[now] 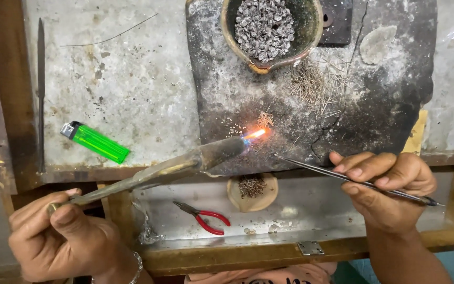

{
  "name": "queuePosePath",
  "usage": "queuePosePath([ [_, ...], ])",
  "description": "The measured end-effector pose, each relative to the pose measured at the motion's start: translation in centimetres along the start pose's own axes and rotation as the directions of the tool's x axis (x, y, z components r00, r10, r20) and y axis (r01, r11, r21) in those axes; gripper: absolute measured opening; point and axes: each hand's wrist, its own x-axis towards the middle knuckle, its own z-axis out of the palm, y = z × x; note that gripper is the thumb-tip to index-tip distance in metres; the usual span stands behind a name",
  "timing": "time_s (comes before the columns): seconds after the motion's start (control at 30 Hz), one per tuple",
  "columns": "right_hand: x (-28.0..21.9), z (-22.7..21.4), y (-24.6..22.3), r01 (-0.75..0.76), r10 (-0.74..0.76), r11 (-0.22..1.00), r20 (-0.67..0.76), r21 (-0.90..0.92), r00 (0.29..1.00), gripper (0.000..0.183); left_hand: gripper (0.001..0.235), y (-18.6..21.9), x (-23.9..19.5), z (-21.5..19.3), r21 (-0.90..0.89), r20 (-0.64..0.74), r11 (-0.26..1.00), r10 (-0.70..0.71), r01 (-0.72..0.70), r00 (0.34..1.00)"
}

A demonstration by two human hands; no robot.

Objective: The person uses a lighter to heat a soldering iron and then applies solder to small metal pins held with tweezers. The person repeatedly heats the iron and places solder onto the pins, which are then dropped into a small ceramic dish.

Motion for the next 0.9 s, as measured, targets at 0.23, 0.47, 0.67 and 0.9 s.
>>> queuePosePath([
  [0.23, 0.5, 0.3, -0.5, -0.035, 0.036, 0.999, 0.021, -0.038, 0.999, 0.035, 0.041, 0.0, -0.1, 0.0, 0.000, 0.006, 1.000, 0.005, -0.005, 1.000],
  [0.47, 0.4, 0.2, -0.8, -0.054, 0.058, 0.989, 0.024, -0.136, 0.998, 0.035, 0.038, 0.5, -0.1, -0.5, 0.036, 0.054, 0.999, -0.020, 0.018, 0.998],
  [0.67, 0.5, 0.3, -1.0, -0.057, 0.061, 0.991, 0.027, -0.124, 0.998, 0.034, 0.038, 0.9, 0.0, -0.4, 0.039, 0.075, 0.999, -0.013, 0.010, 0.997],
  [0.9, 0.1, -0.3, -0.8, -0.033, 0.036, 0.989, 0.019, -0.143, 0.999, 0.033, 0.040, 0.5, -0.2, -0.6, 0.040, 0.074, 0.999, -0.021, 0.018, 0.997],
])
